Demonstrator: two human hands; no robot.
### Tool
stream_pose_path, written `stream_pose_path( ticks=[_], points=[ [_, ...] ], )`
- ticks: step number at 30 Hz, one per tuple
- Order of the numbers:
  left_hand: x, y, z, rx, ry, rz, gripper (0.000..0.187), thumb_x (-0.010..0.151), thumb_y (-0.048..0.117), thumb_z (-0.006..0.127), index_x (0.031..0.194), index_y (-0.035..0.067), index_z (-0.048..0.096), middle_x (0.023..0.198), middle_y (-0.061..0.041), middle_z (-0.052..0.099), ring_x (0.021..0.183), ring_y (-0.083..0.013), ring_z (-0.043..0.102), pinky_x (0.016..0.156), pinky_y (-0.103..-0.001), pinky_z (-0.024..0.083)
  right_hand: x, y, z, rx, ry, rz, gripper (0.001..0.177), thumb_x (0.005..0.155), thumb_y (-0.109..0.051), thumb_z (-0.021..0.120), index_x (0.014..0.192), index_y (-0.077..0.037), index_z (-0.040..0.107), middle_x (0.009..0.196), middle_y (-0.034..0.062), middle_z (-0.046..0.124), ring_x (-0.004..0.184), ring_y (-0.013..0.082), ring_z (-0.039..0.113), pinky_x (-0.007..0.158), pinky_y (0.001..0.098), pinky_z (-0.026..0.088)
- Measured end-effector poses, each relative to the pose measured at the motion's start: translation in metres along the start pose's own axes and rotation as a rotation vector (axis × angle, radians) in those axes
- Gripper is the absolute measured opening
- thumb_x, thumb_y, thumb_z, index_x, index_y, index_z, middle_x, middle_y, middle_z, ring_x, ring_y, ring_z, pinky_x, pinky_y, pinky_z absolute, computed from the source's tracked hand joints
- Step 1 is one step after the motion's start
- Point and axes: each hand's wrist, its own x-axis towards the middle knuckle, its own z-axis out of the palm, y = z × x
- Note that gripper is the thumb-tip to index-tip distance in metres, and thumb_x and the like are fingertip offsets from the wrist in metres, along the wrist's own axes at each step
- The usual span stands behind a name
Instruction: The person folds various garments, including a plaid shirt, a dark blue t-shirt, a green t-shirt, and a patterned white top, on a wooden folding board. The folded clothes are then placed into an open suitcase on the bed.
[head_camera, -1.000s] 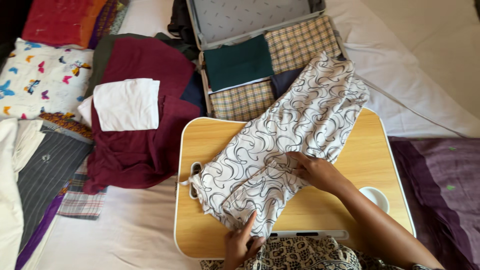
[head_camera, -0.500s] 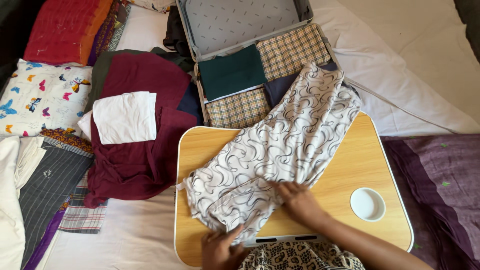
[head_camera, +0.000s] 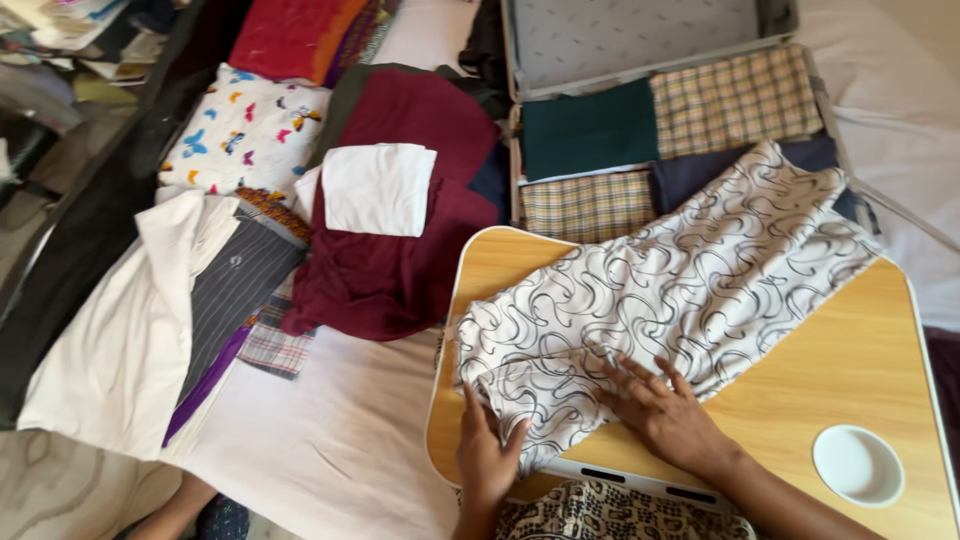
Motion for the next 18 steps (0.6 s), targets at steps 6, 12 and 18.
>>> stream_pose_path(
  ticks=[6, 12, 18],
  points=[
    [0.033, 0.023, 0.002, -0.543, 0.007, 0.036, 0.094, 0.08, 0.009, 0.08, 0.159, 0.007, 0.028, 0.154, -0.021, 0.046, 0.133, -0.0294, 0.055, 0.106, -0.037, 0.048, -0.011, 0.002, 0.033, 0.064, -0.164, -0.004, 0.05, 0.086, -0.005, 0.064, 0.136, -0.01, 0.067, 0.145, 0.0072, 0.057, 0.13, 0.027, 0.052, 0.111, 0.0394, 0.044],
    [0.046, -0.004, -0.009, -0.966, -0.098, -0.146, 0.102, 0.069, -0.012, 0.069, 0.158, 0.013, 0.028, 0.159, -0.007, 0.037, 0.136, -0.0227, 0.045, 0.098, -0.037, 0.049, 0.016, -0.037, 0.027, 0.164, 0.009, -0.016, 0.049, 0.084, -0.009, 0.061, 0.132, -0.003, 0.066, 0.149, 0.0162, 0.055, 0.137, 0.032, 0.051, 0.11, 0.0429, 0.043],
    [0.054, -0.085, -0.023, -0.648, 0.081, 0.091, 0.105, 0.061, -0.014, 0.068, 0.158, 0.004, 0.033, 0.157, -0.018, 0.039, 0.144, -0.0283, 0.039, 0.114, -0.039, 0.034, 0.012, 0.01, 0.028, 1.192, -0.105, 1.238, 0.046, 0.107, -0.03, 0.035, 0.138, -0.006, 0.058, 0.135, 0.0194, 0.067, 0.128, 0.0356, 0.062, 0.109, 0.0423, 0.048]
  ],
)
